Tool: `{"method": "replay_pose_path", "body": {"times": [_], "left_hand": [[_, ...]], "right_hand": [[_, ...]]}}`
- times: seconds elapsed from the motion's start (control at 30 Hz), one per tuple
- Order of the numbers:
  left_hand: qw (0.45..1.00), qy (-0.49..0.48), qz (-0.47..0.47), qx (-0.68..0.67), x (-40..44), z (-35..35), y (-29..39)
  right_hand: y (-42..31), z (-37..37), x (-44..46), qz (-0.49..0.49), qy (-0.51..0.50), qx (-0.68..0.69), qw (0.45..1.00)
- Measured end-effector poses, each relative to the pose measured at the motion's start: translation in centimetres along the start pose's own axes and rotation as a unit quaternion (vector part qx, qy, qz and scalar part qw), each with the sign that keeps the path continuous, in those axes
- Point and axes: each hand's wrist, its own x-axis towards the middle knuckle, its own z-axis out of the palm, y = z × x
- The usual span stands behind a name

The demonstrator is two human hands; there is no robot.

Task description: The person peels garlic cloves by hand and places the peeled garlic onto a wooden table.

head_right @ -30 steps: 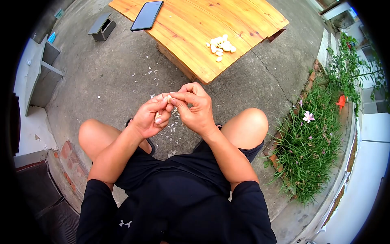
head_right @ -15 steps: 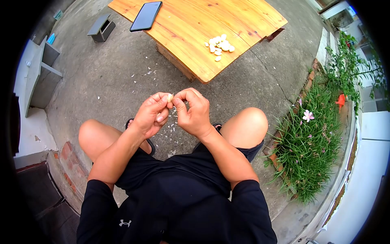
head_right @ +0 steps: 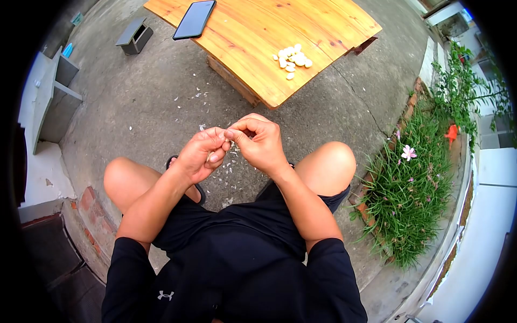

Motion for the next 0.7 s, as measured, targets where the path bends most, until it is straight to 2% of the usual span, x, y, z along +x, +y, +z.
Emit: {"method": "replay_pose_path", "body": {"times": [0.23,0.33,0.43,0.53,0.7], "left_hand": [[0.999,-0.01,-0.024,-0.026,-0.26,-0.14,-0.05],[0.998,-0.034,-0.036,-0.049,-0.21,-0.26,0.06],[0.998,-0.018,-0.045,-0.048,-0.43,0.34,0.36],[0.997,-0.043,-0.036,-0.06,-0.26,0.12,0.49],[0.999,-0.032,-0.015,-0.034,-0.28,-0.09,0.35]], "right_hand": [[-0.45,0.24,-0.12,-0.06,0.007,-0.069,0.996],[-0.27,-0.02,-0.3,-0.018,-0.02,-0.061,0.998],[-0.11,-0.24,-0.28,0.042,-0.042,-0.007,0.998],[0.21,-0.17,-0.31,0.079,-0.047,0.153,0.984],[0.37,-0.13,-0.33,0.027,-0.037,0.119,0.992]]}}
